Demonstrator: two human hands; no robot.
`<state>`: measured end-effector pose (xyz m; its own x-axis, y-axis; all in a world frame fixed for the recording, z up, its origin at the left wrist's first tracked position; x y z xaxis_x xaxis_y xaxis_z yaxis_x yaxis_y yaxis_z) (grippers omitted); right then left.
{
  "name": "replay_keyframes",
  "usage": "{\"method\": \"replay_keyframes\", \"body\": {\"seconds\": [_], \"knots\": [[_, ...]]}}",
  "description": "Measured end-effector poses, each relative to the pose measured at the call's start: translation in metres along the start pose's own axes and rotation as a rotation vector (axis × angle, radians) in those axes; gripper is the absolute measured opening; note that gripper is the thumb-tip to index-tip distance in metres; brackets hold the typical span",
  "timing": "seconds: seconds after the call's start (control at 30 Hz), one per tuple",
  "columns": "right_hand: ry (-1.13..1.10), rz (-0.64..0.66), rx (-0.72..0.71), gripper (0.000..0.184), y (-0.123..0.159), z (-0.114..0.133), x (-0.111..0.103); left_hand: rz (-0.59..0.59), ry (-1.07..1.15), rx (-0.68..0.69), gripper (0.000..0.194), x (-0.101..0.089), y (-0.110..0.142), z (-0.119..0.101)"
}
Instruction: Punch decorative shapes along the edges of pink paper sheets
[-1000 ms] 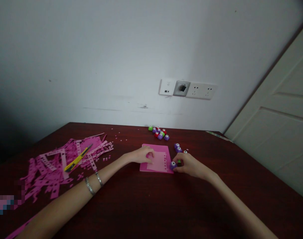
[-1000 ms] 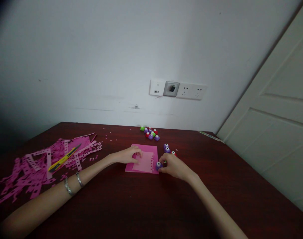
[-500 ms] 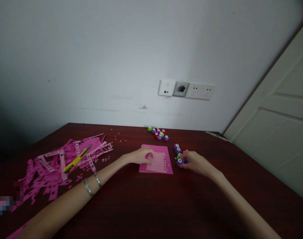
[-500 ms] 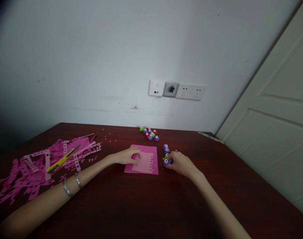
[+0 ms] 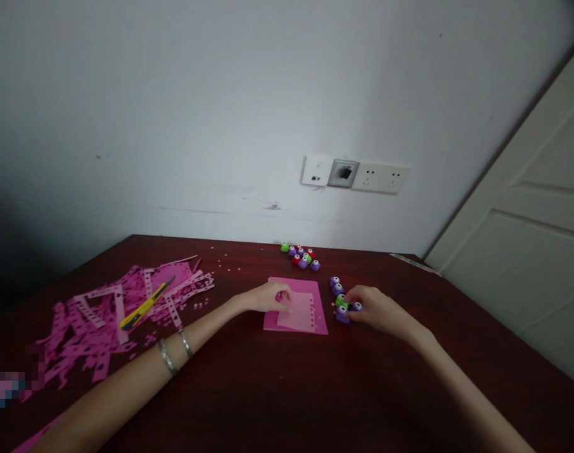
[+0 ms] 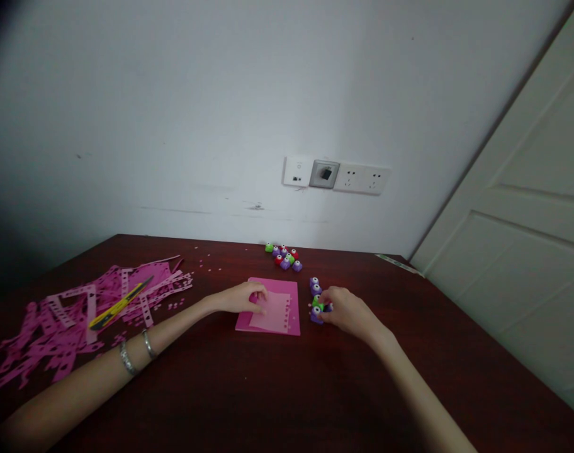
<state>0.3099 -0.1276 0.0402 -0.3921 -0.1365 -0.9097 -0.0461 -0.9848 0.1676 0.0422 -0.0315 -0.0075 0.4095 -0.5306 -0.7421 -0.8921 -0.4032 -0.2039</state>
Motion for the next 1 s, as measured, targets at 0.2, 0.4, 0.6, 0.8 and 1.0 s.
{"method": "replay_keyframes", "body": {"seconds": [0.2,0.4,0.6,0.8,1.0], "knots": [[-0.067,-0.072,-0.132,0.019,0.005,0.011,-0.002,-0.37,-0.103,-0.187,0.016,-0.014,-0.029,0.022],[-0.09,-0.041,-0.208,0.016,0.019,0.032,0.005,-0.491,-0.24,-0.316,0.015,-0.019,-0.074,0.059],[-0.074,-0.032,-0.21,0.017,0.023,0.038,0.007,-0.506,-0.294,-0.308,0.02,-0.015,-0.096,0.077],[-0.071,-0.023,-0.21,0.018,0.023,0.038,0.005,-0.48,-0.268,-0.239,0.02,-0.017,-0.101,0.084],[-0.064,-0.025,-0.217,0.018,0.02,0.037,0.007,-0.492,-0.236,-0.186,0.017,-0.021,-0.099,0.082]]}}
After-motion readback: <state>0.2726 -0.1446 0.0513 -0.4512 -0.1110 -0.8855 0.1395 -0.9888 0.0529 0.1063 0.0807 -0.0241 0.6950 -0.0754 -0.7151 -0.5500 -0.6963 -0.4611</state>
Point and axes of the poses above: each hand's wrist, its own y-axis away from the middle knuckle, its own x-axis out of the palm, z = x × y, the point moved 1 cm from there along -y, towards the middle knuckle, and after that the axes turned 13 degrees about x, right-handed, at the moved point
